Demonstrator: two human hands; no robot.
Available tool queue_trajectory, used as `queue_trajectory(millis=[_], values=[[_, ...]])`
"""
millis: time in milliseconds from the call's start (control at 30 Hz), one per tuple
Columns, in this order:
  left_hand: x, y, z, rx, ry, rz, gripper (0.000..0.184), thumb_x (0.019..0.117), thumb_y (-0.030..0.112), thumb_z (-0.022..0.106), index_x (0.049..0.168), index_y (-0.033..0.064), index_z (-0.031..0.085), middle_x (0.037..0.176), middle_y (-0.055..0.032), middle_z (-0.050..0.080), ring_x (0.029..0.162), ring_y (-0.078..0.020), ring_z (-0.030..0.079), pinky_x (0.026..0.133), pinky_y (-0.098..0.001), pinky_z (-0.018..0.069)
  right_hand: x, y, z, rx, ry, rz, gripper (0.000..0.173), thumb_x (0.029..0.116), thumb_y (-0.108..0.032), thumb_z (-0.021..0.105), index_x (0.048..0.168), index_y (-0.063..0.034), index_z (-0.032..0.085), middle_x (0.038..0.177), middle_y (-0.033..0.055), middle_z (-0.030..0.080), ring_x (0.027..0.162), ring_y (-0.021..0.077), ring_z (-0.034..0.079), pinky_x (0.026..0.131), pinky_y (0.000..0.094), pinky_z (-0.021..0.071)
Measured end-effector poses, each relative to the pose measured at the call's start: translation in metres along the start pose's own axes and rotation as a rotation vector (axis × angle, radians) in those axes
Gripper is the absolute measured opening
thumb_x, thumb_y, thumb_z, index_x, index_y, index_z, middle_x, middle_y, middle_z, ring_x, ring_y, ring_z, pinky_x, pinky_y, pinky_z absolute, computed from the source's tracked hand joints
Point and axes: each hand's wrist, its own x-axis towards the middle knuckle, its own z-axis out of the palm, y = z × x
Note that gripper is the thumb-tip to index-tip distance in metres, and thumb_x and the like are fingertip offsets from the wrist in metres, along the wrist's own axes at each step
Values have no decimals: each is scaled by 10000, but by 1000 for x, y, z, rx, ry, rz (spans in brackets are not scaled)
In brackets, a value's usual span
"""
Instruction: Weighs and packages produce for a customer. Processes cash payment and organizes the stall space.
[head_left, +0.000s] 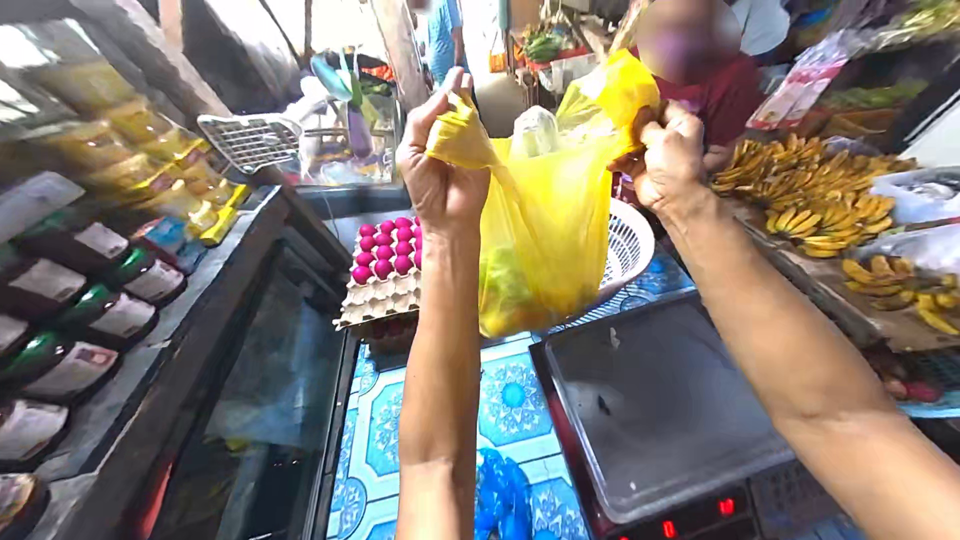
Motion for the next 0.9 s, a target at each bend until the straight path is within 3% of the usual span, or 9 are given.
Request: queue_trajectory(millis=[133, 333, 467, 533, 600, 667, 767, 833, 900], values=[[-9, -51, -52, 249, 157, -100, 328, 1012, 66, 335, 1273, -4, 520, 1121, -62, 633, 847, -65, 628, 704, -226, 547, 21, 28, -44, -139, 47, 3, 188, 1086, -120, 437, 1196, -17, 551, 958, 63, 631, 710, 130, 674, 630, 326, 619], [-77, -128, -135, 461, 524, -283, 476, 914, -23, 481, 1389, -6, 453, 1070, -92, 615, 853, -132, 629, 754, -327, 563, 1, 105, -112, -410, 21, 156, 272, 1066, -74, 439, 1237, 104, 555, 1029, 194, 642, 761, 201, 682, 718, 391, 615], [-111, -136, -139, 593, 464, -362, 518, 927, -34, 497, 1440, 32, 463, 1079, -87, 637, 766, -110, 626, 677, -288, 557, -4, 123, -164, -448, 47, 288, 280, 1076, -89, 458, 1270, 89, 552, 1096, 204, 627, 830, 202, 676, 768, 383, 602], [-132, -113, -116, 749, 385, -449, 593, 986, -34, 476, 1548, 81, 324, 1356, -121, 564, 938, -156, 671, 813, -328, 585, -5, 112, -187, -392, 101, 368, 335, 1043, -99, 530, 1340, 54, 509, 1174, 195, 602, 902, 220, 663, 796, 395, 591], [-162, -86, -96, 981, 338, -479, 692, 984, 11, 536, 1606, 115, 252, 1562, -151, 417, 1156, -223, 639, 934, -404, 566, -4, 102, -210, -345, 181, 368, 663, 982, -184, 670, 1526, -34, 323, 1398, 204, 511, 1103, 283, 623, 866, 461, 572], [-201, -62, -77, 1097, 358, -464, 677, 937, 25, 582, 1571, 74, 350, 1605, -160, 358, 1231, -246, 602, 967, -427, 552, -3, 99, -232, -362, 179, 248, 1084, 852, -234, 823, 1628, -115, 75, 1605, 199, 329, 1355, 336, 486, 993, 522, 521], [-275, -28, -45, 1077, 409, -460, 432, 917, 51, 533, 1344, -5, 575, 1316, -113, 651, 962, -190, 715, 817, -359, 613, -2, 103, -260, -493, 64, 48, 1373, 680, -176, 936, 1626, -60, -52, 1595, 235, 318, 1394, 279, 466, 1084, 386, 497], [-328, -7, -23, 1054, 477, -483, 388, 929, 36, 503, 1304, -23, 587, 1262, -96, 691, 918, -166, 722, 787, -329, 610, -7, 108, -278, -596, -18, 128, 1241, 704, -60, 896, 1618, -20, 57, 1572, 234, 374, 1394, 274, 470, 1131, 384, 453], [-374, 6, -5, 1045, 624, -485, 389, 923, 0, 483, 1300, -35, 576, 1261, -94, 685, 918, -157, 717, 782, -315, 609, -17, 111, -294, -625, -62, 228, 661, 909, 12, 664, 1510, -10, 388, 1404, 174, 552, 1178, 215, 613, 959, 383, 550]])
